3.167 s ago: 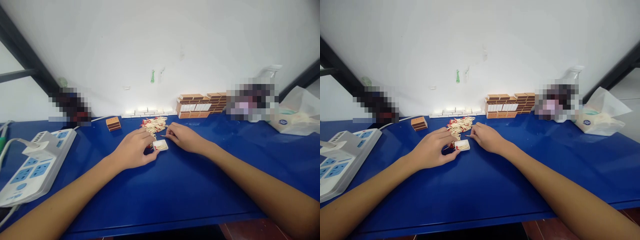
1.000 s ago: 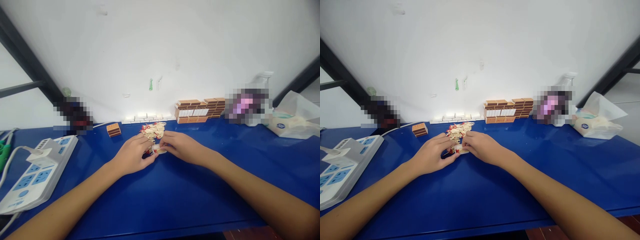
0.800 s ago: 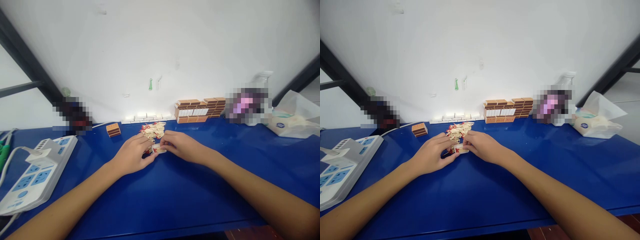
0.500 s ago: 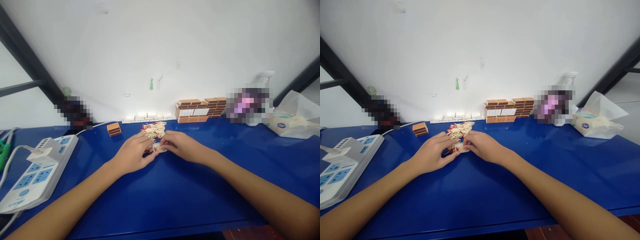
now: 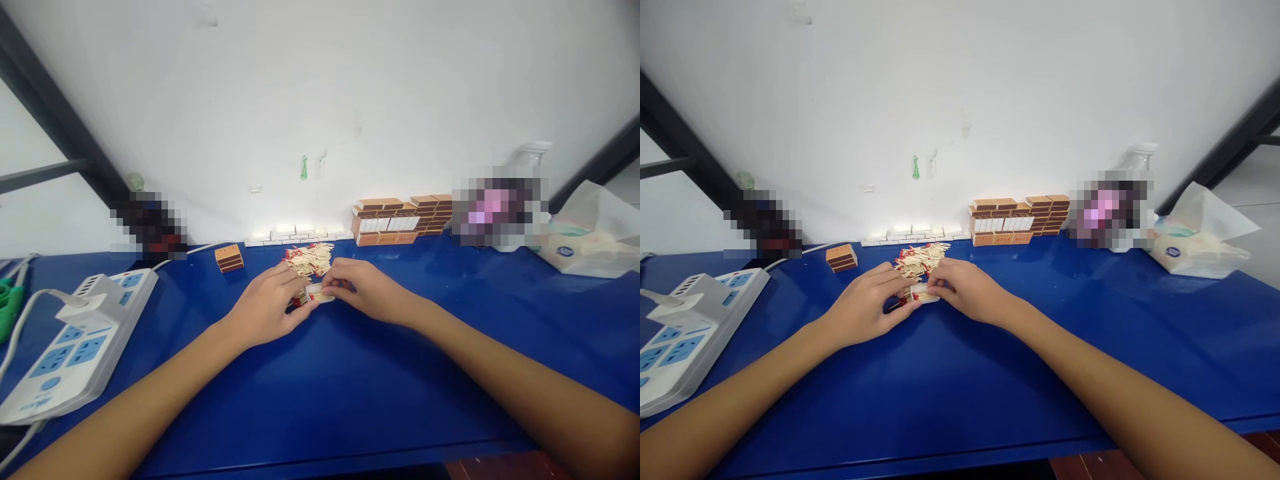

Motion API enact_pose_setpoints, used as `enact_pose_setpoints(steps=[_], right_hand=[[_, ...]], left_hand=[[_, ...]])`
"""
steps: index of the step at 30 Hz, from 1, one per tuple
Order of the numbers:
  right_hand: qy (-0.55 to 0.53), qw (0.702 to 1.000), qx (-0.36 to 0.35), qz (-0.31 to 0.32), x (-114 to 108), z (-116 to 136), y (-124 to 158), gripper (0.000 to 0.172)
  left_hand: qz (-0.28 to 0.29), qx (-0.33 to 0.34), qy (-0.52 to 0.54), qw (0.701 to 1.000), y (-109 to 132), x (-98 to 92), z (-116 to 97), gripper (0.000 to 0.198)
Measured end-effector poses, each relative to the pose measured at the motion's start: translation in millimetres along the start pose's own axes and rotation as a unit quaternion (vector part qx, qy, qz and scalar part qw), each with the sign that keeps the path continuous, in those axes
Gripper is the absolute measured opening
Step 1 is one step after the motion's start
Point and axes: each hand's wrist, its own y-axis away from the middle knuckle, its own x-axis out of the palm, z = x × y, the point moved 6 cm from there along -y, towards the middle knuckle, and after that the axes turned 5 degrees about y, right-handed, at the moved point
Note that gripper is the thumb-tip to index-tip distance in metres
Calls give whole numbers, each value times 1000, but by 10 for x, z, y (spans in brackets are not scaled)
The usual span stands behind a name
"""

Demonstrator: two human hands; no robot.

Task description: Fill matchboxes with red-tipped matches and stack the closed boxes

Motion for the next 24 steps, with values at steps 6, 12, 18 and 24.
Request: enact_pose_setpoints(steps=[6, 12, 18, 24], right_hand=[[-39, 999, 26, 0, 22, -61, -9, 10], [-22, 999, 37, 0, -37, -41, 1, 7], [-14, 999, 39, -7, -51, -40, -2, 10], [-1, 1000, 27, -1, 25, 15, 7, 13]], left_hand=[[7, -1, -4, 1000, 7, 1, 6, 26], [3, -4, -6, 1000, 4, -9, 5, 27], [1, -17, -3, 1000, 4, -5, 12, 27], [1, -12, 7, 1000, 9, 15, 16, 27]])
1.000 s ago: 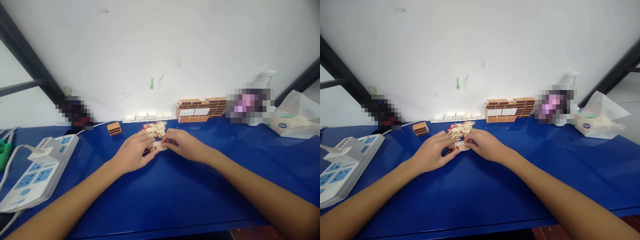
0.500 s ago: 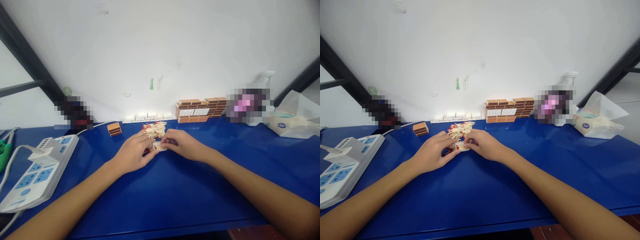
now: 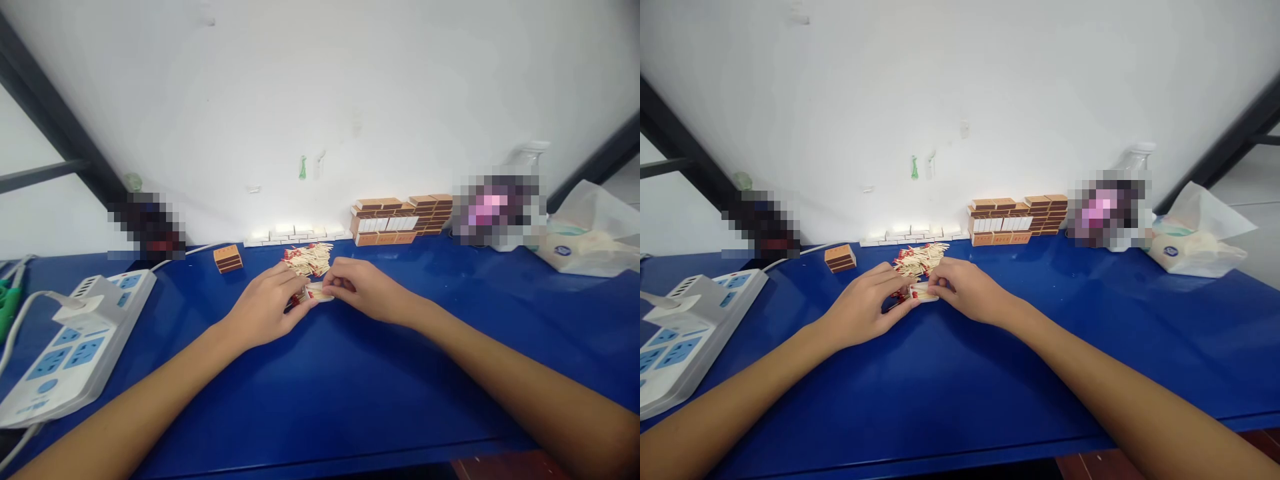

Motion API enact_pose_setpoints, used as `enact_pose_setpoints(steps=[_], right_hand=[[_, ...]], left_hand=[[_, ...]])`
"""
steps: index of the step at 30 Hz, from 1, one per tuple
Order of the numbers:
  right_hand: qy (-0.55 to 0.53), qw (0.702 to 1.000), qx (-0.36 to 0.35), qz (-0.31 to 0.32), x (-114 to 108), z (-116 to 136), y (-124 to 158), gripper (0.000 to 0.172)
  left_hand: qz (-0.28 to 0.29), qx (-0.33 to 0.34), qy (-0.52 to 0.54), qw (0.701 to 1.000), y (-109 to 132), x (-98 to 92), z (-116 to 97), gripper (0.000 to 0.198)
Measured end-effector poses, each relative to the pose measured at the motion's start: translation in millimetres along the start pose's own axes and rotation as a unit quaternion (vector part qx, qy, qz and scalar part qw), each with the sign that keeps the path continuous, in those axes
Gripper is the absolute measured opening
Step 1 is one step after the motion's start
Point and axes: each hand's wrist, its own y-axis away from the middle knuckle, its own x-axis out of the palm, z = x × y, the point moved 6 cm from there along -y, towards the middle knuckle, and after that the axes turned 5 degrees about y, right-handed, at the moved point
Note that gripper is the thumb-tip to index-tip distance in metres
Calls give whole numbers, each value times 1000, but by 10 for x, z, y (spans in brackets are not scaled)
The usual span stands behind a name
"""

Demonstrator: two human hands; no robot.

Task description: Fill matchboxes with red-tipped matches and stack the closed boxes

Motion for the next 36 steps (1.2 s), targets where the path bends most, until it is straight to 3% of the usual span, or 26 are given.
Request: enact_pose_setpoints(steps=[4, 5, 7, 9, 11, 12, 14, 17, 22, 26, 30, 33, 36], right_hand=[[23, 999, -25, -4, -229, -10, -35, 16], [44, 998, -26, -22, -384, -80, -36, 18], [147, 981, 3, -129, -855, -342, 16, 18], [268, 921, 76, -274, -1414, -721, 198, 18], [382, 837, 169, -353, -1857, -1140, 462, 22], [422, 796, 219, -374, -2023, -1345, 609, 28], [471, 745, 297, -366, -2215, -1709, 868, 41], [500, 711, 350, -350, -2274, -2053, 1150, 58], [524, 685, 382, -332, -2195, -2277, 1282, 79], [523, 687, 388, -321, -2170, -2348, 1269, 77], [497, 691, 391, -349, -2215, -2410, 1306, 60], [464, 685, 374, -419, -2276, -2322, 1296, 53], [454, 702, 281, -472, -2197, -1933, 1067, 49]], left_hand=[[-4, 7, 3, 1000, 0, -16, -20, 28], [-4, 7, 3, 1000, 1, -20, -26, 28], [1, 6, 5, 1000, 6, -20, -34, 28], [3, 7, 6, 1000, 13, -19, -41, 29], [-1, 11, 5, 1000, 19, -23, -44, 29], [-4, 13, 3, 1000, 21, -24, -44, 29], [-6, 16, -1, 1000, 25, -17, -38, 29], [-4, 18, -1, 1000, 28, 1, -24, 30], [1, 16, 1, 1000, 29, 21, -12, 29], [4, 16, -3, 1000, 21, 17, -19, 29], [8, 19, -3, 1000, 20, 17, -23, 29], [7, 23, -4, 1000, 25, 22, -23, 29], [7, 24, -4, 1000, 29, 30, -28, 30]])
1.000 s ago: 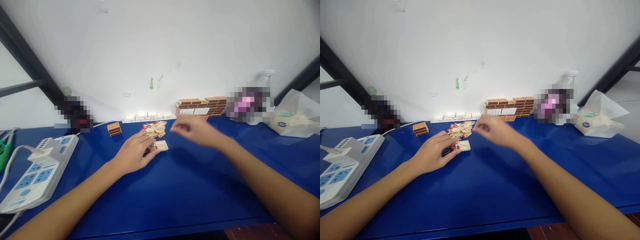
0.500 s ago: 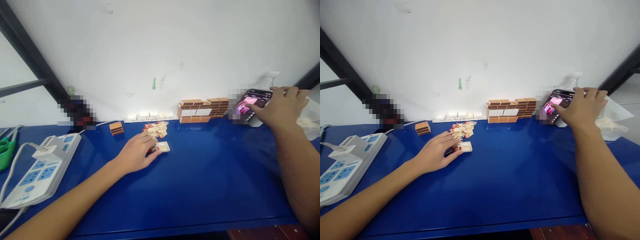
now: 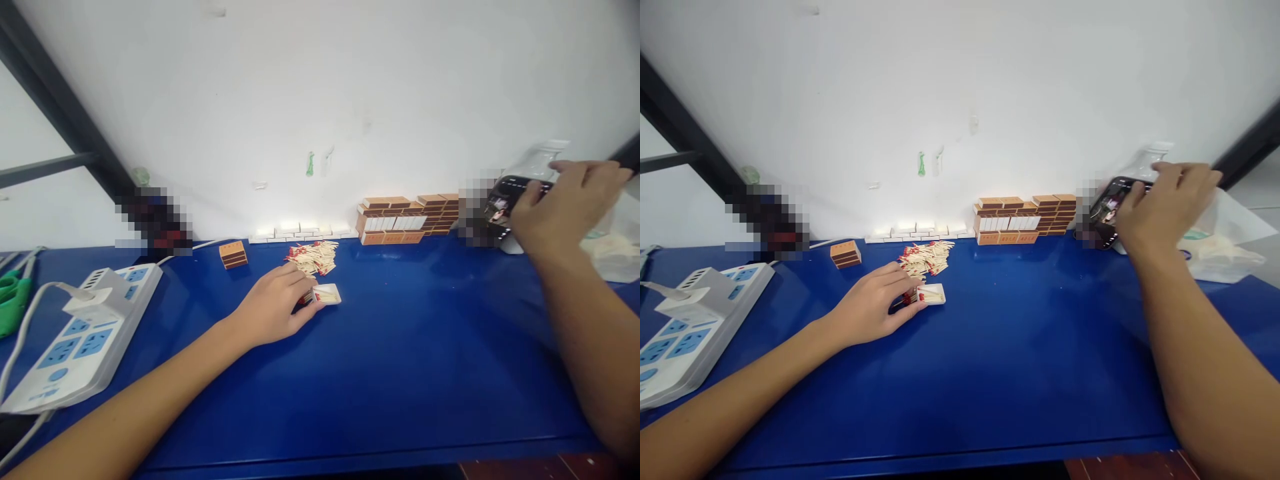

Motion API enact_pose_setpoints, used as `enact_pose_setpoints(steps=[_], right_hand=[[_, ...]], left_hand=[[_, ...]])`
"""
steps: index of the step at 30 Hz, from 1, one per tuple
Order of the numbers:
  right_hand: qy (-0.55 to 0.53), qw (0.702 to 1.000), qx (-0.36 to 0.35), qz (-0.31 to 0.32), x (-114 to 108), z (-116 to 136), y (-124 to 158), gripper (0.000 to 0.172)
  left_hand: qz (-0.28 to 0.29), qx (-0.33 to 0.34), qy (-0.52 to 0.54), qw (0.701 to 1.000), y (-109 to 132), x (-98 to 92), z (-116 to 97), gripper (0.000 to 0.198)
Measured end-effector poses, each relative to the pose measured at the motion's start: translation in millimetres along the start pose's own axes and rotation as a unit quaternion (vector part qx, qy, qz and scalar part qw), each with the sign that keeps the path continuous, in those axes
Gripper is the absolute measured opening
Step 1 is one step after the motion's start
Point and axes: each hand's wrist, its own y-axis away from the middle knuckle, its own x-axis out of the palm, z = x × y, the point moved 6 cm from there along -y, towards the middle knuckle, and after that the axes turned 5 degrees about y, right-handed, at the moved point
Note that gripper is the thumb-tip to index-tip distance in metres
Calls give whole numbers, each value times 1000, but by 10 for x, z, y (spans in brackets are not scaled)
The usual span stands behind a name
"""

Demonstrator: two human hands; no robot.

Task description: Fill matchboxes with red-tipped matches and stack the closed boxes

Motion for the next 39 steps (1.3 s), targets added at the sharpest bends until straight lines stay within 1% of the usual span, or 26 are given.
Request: enact_pose_setpoints(steps=[2, 3, 4, 5, 6, 7, 8, 9, 10, 11, 13, 16, 19, 24, 28, 33, 39], right_hand=[[-65, 996, -59, 20, -182, 478, 76, 34], [-117, 988, -93, 44, -278, 765, 159, 28], [-182, 967, -151, 95, -355, 1095, 284, 25], [-256, 933, -203, 152, -430, 1420, 443, 21], [-314, 888, -256, 215, -496, 1732, 633, 20], [-350, 846, -309, 258, -563, 2003, 830, 19], [-367, 808, -358, 290, -615, 2225, 1021, 21], [-371, 780, -395, 313, -641, 2389, 1186, 22], [-366, 764, -413, 335, -632, 2499, 1316, 24], [-359, 757, -424, 344, -613, 2566, 1406, 24], [-346, 757, -427, 354, -554, 2612, 1494, 21], [-348, 759, -415, 362, -493, 2586, 1500, 15], [-353, 756, -405, 374, -478, 2559, 1488, 11], [-361, 756, -381, 391, -486, 2559, 1495, 11], [-353, 754, -397, 386, -541, 2593, 1504, 13], [-298, 766, -429, 375, -607, 2619, 1517, 13], [-284, 774, -436, 362, -619, 2618, 1540, 15]], left_hand=[[9, 1, 8, 1000, 2, 14, -11, 31], [17, 1, 13, 1000, 4, 24, -20, 31], [25, 3, 19, 1000, 6, 35, -30, 32], [33, 4, 24, 999, 8, 45, -40, 32], [39, 5, 28, 999, 11, 53, -49, 33], [42, 6, 31, 999, 13, 58, -57, 32], [44, 6, 33, 998, 14, 61, -61, 32], [44, 5, 34, 998, 15, 61, -63, 31], [43, 5, 34, 998, 16, 61, -64, 30], [43, 4, 33, 999, 16, 60, -63, 30], [42, 6, 31, 999, 16, 58, -61, 30], [44, 5, 24, 999, 16, 63, -56, 31], [45, 5, 22, 999, 17, 72, -51, 32], [38, 5, 29, 999, 14, 74, -42, 31], [38, 3, 31, 999, 2, 58, -43, 28], [43, 3, 30, 999, -8, 57, -45, 29], [44, 0, 29, 999, -4, 80, -32, 31]])
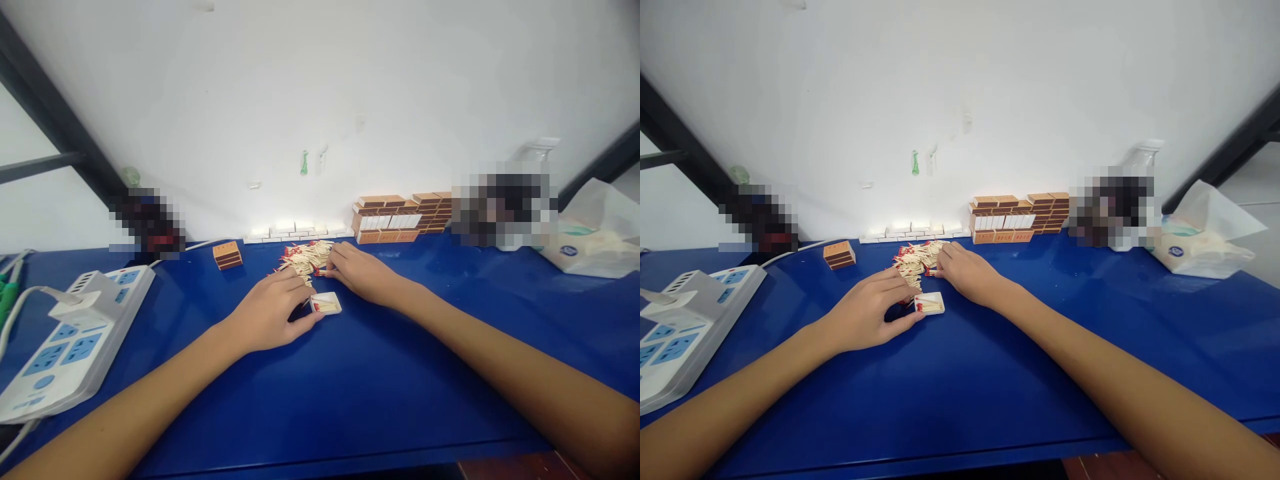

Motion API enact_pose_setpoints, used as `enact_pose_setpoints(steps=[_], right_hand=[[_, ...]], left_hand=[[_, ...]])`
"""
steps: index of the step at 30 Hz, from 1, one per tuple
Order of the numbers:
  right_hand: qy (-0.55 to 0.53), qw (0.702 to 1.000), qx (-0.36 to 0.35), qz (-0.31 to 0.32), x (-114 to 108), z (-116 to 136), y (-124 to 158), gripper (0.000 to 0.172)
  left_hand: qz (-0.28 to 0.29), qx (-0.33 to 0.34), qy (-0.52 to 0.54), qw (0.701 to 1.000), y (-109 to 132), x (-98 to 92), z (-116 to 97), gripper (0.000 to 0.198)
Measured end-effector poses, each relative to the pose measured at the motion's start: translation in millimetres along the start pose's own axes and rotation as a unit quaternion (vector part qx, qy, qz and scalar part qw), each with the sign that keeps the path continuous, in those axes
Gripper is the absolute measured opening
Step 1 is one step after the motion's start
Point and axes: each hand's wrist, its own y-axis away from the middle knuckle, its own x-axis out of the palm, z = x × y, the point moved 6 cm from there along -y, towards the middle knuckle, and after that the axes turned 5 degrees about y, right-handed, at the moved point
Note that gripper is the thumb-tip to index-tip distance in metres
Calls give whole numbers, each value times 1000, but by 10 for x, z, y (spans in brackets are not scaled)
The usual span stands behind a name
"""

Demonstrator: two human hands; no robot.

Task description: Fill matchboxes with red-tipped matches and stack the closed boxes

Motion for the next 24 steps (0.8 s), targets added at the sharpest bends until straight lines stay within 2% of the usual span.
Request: enact_pose_setpoints(steps=[6, 12, 18, 21, 24], right_hand=[[40, 999, -20, 3, 55, 34, 5, 24], [42, 999, -13, -22, 45, -17, 30, 20], [-29, 999, 3, -32, -163, -55, 112, 16], [-48, 998, -22, -34, -311, 64, 156, 17], [-10, 997, -74, -26, -379, 256, 186, 22]], left_hand=[[-17, 9, 6, 1000, 0, -17, 3, 28], [-50, 7, -1, 999, -2, -54, -5, 25], [-58, -19, -16, 998, -14, -89, 22, 26], [-60, -24, -22, 998, -13, -95, 31, 25], [-61, -24, -16, 998, -14, -94, 30, 22]])
